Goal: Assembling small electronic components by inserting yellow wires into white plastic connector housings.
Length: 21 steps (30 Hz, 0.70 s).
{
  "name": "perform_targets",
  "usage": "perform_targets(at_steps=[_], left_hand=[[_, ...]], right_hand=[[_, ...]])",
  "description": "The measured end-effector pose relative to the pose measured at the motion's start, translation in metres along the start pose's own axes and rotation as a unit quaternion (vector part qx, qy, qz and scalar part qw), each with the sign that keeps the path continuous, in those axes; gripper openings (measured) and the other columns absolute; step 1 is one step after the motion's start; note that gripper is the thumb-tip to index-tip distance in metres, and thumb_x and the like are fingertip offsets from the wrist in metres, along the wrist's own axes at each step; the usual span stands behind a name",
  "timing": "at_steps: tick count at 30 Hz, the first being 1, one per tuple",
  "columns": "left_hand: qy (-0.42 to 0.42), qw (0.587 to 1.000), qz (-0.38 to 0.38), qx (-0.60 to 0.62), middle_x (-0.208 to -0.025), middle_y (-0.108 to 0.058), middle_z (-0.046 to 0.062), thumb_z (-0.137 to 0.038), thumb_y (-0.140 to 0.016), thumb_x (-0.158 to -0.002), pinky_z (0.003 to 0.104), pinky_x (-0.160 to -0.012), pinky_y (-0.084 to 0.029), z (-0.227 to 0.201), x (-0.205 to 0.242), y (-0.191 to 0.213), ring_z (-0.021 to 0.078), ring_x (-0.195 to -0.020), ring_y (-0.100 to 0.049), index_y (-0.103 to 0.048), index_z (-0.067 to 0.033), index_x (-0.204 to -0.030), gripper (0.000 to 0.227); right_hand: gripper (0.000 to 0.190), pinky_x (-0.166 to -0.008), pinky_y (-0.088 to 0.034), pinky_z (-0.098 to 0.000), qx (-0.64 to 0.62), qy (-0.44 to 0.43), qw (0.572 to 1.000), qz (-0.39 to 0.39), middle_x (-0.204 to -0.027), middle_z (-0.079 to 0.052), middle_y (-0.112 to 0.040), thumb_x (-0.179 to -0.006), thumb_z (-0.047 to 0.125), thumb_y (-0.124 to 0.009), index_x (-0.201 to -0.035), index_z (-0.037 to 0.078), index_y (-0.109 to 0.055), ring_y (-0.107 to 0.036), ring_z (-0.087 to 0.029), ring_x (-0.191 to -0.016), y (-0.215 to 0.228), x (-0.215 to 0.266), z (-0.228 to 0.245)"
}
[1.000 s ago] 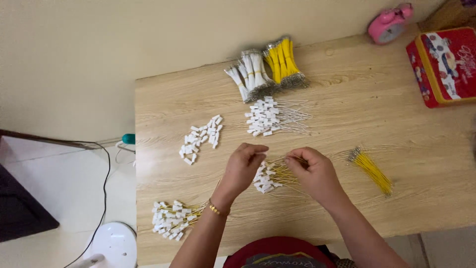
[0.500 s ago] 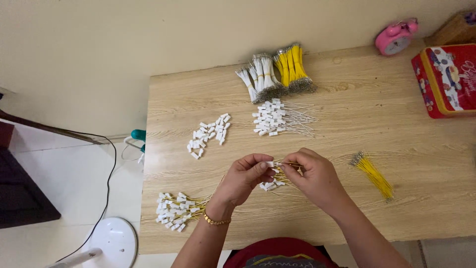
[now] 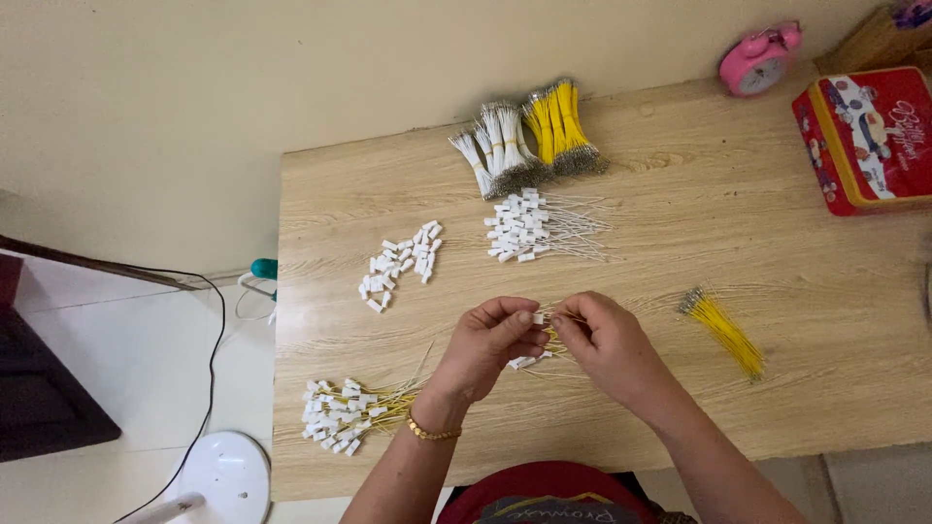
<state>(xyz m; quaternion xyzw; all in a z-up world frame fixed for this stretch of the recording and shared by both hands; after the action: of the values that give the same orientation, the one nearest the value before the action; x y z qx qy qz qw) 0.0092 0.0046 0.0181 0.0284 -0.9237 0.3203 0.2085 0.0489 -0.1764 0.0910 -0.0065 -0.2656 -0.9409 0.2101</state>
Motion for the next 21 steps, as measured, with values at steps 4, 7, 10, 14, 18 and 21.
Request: perform_targets(at_steps=[4, 7, 10, 14, 18, 21], left_hand=[[-0.01, 1.0, -0.017, 0.01, -0.093, -0.077, 0.02, -0.012, -0.072, -0.096, 0.036, -0.07, -0.067, 0.015, -0.012, 0.004, 0.0278, -0.081, -0.079, -0.068, 0.0009, -0.114, 0.023], [0.002, 1.0, -0.016, 0.025, -0.094, -0.077, 0.02, -0.01, -0.072, -0.096, 0.033, -0.071, -0.067, 0.016, -0.013, 0.006, 0.0262, -0.082, -0.078, -0.069, 0.0001, -0.113, 0.02], [0.009, 0.999, -0.02, 0.028, -0.095, -0.077, 0.019, -0.01, -0.072, -0.095, 0.034, -0.072, -0.068, 0.015, -0.017, 0.009, 0.0262, -0.083, -0.078, -0.07, -0.001, -0.112, 0.019], [-0.001, 1.0, -0.018, 0.007, -0.092, -0.077, 0.02, -0.009, -0.073, -0.095, 0.033, -0.072, -0.068, 0.017, -0.021, 0.013, 0.0269, -0.082, -0.078, -0.07, -0.0002, -0.11, 0.017], [0.004, 1.0, -0.022, 0.016, -0.093, -0.076, 0.021, -0.009, -0.072, -0.096, 0.037, -0.072, -0.068, 0.018, -0.031, 0.018, 0.0288, -0.081, -0.078, -0.069, 0.0029, -0.113, 0.021], [0.015, 1.0, -0.019, 0.019, -0.092, -0.076, 0.02, -0.008, -0.073, -0.095, 0.037, -0.073, -0.068, 0.009, -0.026, 0.017, 0.028, -0.081, -0.078, -0.07, 0.0014, -0.111, 0.019]], right_hand=[[0.011, -0.079, -0.056, -0.0435, 0.047, 0.042, 0.998, -0.021, -0.084, -0.016, -0.068, -0.096, 0.016, -0.066, -0.1, 0.006, -0.071, -0.072, -0.035, -0.088, -0.006, -0.005, -0.01], [0.008, -0.078, -0.056, -0.0424, 0.066, 0.062, 0.996, -0.015, -0.08, -0.013, -0.066, -0.095, 0.014, -0.064, -0.097, 0.009, -0.07, -0.071, -0.033, -0.086, -0.006, -0.01, -0.012], [0.009, -0.076, -0.055, -0.0432, 0.08, 0.072, 0.994, -0.009, -0.079, -0.013, -0.066, -0.095, 0.017, -0.064, -0.095, 0.01, -0.07, -0.07, -0.034, -0.084, -0.008, -0.017, -0.024], [0.009, -0.076, -0.055, -0.0436, 0.074, 0.07, 0.995, 0.001, -0.078, -0.013, -0.064, -0.095, 0.017, -0.064, -0.094, 0.01, -0.069, -0.07, -0.035, -0.083, -0.012, -0.018, -0.028], [0.009, -0.077, -0.055, -0.044, 0.062, 0.059, 0.996, 0.003, -0.079, -0.012, -0.065, -0.096, 0.018, -0.063, -0.097, 0.011, -0.068, -0.07, -0.035, -0.085, -0.02, -0.02, -0.024], [0.009, -0.076, -0.055, -0.0455, 0.062, 0.049, 0.997, 0.012, -0.079, -0.015, -0.064, -0.096, 0.017, -0.062, -0.097, 0.01, -0.067, -0.069, -0.037, -0.085, -0.016, -0.028, -0.029]])
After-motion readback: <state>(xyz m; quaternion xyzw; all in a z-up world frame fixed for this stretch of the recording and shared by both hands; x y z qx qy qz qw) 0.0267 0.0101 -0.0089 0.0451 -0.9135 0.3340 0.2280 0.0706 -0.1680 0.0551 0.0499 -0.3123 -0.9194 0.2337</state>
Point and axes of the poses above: each hand's wrist, its own x-axis away from the middle knuckle, its own y-axis out of the back of the hand, z = x × y, the point moved 2 cm from there along -x, towards the middle knuckle
